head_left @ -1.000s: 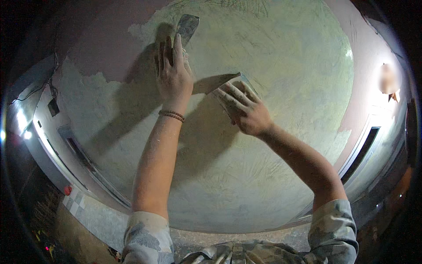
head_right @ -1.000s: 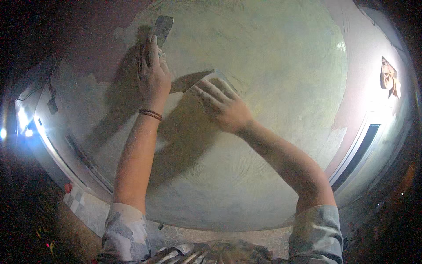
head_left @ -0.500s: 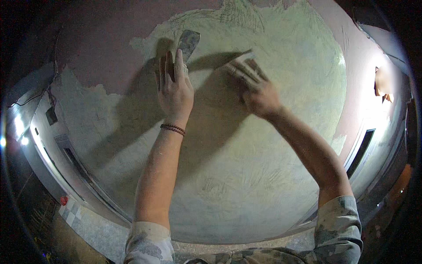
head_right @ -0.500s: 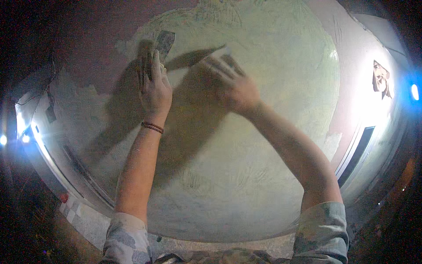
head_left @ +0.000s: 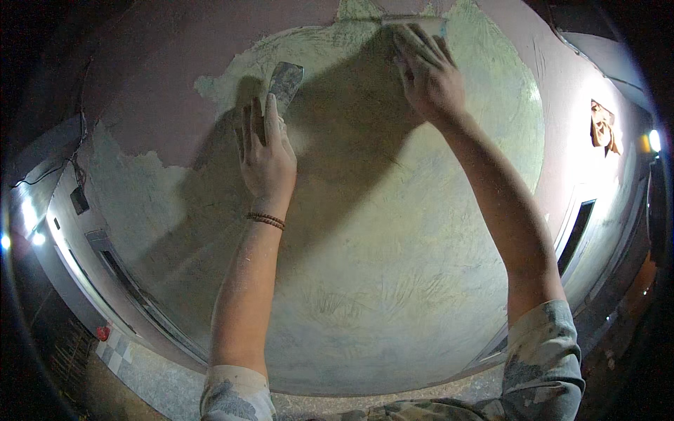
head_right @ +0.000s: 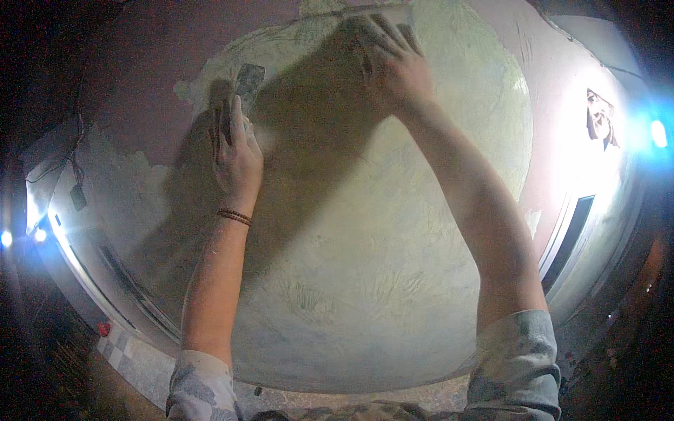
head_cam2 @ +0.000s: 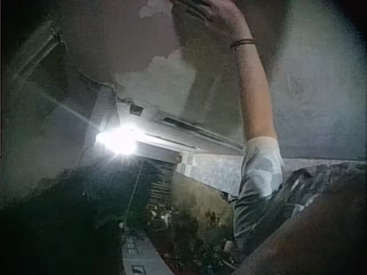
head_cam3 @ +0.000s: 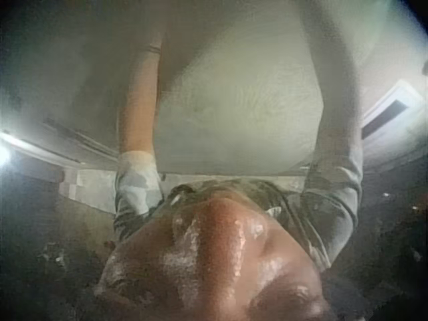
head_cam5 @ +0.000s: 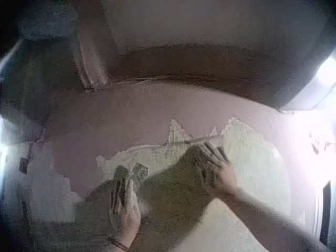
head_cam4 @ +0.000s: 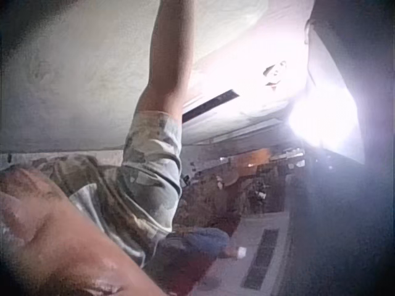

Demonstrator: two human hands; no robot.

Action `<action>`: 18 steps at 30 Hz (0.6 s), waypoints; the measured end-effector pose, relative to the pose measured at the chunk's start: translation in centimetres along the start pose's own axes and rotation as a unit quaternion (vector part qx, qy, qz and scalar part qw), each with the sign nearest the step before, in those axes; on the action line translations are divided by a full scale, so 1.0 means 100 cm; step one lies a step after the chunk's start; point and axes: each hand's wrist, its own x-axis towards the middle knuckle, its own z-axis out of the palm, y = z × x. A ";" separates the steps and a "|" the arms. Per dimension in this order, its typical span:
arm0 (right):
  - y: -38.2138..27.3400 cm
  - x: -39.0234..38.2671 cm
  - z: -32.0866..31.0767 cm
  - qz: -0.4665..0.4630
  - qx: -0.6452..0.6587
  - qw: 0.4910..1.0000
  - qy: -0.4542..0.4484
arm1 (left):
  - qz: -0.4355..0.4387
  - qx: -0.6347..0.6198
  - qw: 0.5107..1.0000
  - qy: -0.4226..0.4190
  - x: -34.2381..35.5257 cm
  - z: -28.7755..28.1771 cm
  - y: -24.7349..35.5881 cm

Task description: The person applies plaster to a wall using a trowel and a hawk, smoothing the surface in broad strokes. The person repeatedly transfers plaster from the hawk to the trowel and spreads it evenly across the wall.

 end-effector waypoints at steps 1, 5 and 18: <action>0.002 0.011 -0.004 0.053 -0.010 0.998 0.011 | -0.002 0.001 1.000 -0.006 0.000 0.000 0.001; -0.023 -0.036 0.021 -0.071 -0.012 0.995 -0.074 | -0.001 0.006 1.000 -0.006 -0.001 0.001 0.000; -0.002 -0.078 -0.033 -0.012 -0.094 0.972 -0.213 | -0.001 -0.033 0.999 0.026 -0.003 -0.003 0.004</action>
